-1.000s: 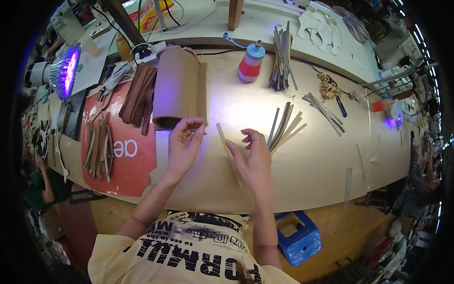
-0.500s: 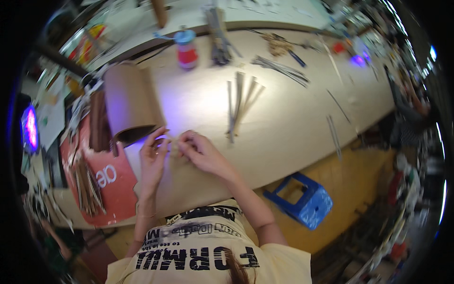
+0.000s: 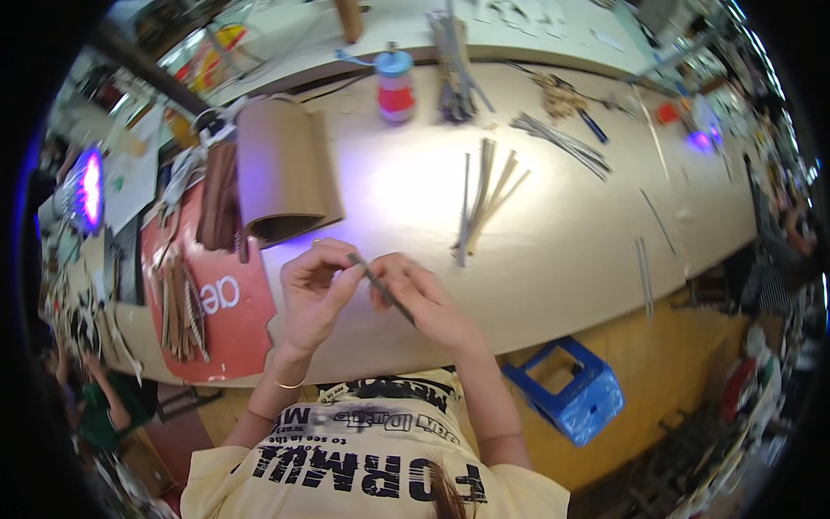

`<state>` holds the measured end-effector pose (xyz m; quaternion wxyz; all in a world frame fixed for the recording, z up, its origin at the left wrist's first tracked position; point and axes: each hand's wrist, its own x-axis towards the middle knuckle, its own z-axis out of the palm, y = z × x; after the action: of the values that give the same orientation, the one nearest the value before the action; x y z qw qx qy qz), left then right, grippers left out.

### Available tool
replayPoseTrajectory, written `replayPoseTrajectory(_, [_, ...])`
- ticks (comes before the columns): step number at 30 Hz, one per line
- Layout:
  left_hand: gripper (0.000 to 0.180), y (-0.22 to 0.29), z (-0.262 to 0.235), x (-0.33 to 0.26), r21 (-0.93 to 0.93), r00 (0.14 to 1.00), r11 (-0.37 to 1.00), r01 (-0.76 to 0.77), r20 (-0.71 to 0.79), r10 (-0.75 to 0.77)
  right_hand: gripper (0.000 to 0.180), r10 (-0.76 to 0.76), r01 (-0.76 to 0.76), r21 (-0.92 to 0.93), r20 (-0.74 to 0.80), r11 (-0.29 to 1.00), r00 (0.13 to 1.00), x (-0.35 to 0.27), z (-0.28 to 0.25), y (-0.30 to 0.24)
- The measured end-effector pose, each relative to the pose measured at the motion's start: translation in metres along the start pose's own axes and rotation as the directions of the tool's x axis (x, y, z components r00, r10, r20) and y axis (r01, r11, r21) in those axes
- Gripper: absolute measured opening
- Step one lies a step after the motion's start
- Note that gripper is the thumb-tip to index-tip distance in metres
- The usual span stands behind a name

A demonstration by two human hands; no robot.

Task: The person assembles a small leather item by hand, applying glue to thin leather strips and attaching a braided cord to a folded leather piece. She handles multiple leather strips, a glue bottle, and a braided cord, arranging and pressing them together on a workbench.

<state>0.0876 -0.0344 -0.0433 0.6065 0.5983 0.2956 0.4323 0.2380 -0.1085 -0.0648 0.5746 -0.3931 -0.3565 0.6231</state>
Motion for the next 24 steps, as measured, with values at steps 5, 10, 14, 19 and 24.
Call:
replayPoseTrajectory(5, [0.018, 0.004, 0.0, 0.001, 0.362, 0.981, 0.927, -0.099, -0.121, 0.151, 0.011, -0.415, 0.112, -0.637, -0.349, 0.762, 0.84, 0.0, 0.016, -0.025])
replayPoseTrajectory(10, [0.033, 0.007, 0.004, 0.005, 0.582, 0.862, 0.699, -0.414, 0.006, 0.506, 0.008, -0.325, 0.112, -0.518, -0.34, 0.848, 0.882, -0.006, 0.036, -0.046])
replayPoseTrajectory(14, [0.037, 0.008, 0.002, 0.0, 0.638, 0.832, 0.611, -0.468, 0.086, 0.548, 0.009, -0.287, 0.103, -0.519, -0.287, 0.849, 0.914, -0.005, 0.039, -0.054])
replayPoseTrajectory(19, [0.039, 0.009, -0.001, -0.001, 0.599, 0.806, 0.596, -0.534, 0.148, 0.573, 0.008, -0.275, 0.108, -0.485, -0.286, 0.868, 0.918, -0.007, 0.039, -0.054])
replayPoseTrajectory(24, [0.039, 0.01, -0.002, -0.001, 0.594, 0.803, 0.59, -0.547, 0.171, 0.572, 0.008, -0.243, 0.101, -0.424, -0.297, 0.9, 0.923, -0.008, 0.038, -0.053])
